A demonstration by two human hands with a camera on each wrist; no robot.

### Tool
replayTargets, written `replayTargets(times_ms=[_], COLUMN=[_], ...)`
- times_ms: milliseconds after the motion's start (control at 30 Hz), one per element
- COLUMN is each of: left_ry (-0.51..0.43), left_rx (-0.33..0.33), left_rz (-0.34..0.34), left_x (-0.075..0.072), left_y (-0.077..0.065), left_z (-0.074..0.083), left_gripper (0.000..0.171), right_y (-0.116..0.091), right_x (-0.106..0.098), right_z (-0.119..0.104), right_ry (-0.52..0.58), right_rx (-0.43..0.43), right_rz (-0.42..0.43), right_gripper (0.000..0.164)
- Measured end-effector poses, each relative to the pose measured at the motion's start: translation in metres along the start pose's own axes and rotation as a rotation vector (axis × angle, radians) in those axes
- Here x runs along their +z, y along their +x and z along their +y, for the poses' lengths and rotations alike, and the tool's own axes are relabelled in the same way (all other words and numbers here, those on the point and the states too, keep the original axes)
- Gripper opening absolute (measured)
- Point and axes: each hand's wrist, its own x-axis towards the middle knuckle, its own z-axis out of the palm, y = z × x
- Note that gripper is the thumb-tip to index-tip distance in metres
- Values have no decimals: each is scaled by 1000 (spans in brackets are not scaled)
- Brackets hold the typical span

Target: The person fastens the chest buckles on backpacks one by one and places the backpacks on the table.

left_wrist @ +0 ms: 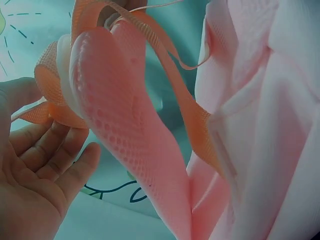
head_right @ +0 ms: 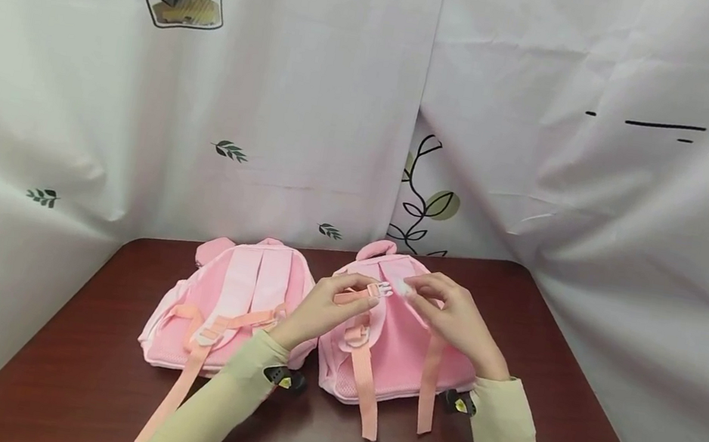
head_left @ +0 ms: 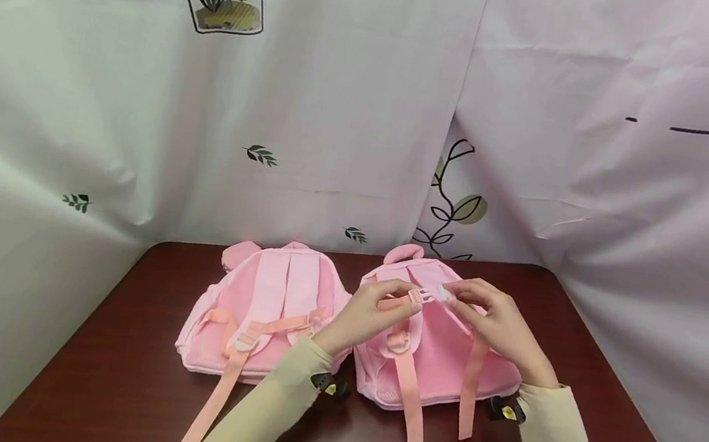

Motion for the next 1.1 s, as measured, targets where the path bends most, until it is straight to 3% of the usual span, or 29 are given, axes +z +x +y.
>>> replayTargets(times_ms=[667,1100], left_ry=[34,35], left_rx=[-28,-3], left_rz=[-13,12], left_x=[7,7], left_y=[-7,-7], left_z=[-9,-10], left_gripper=[27,24], right_y=[-1,0], right_x=[8,8], right_z=[-1,-5], right_ry=[14,-28], right_rx=[-39,-81], right_rz=[-70,-39], right_gripper=[25,26])
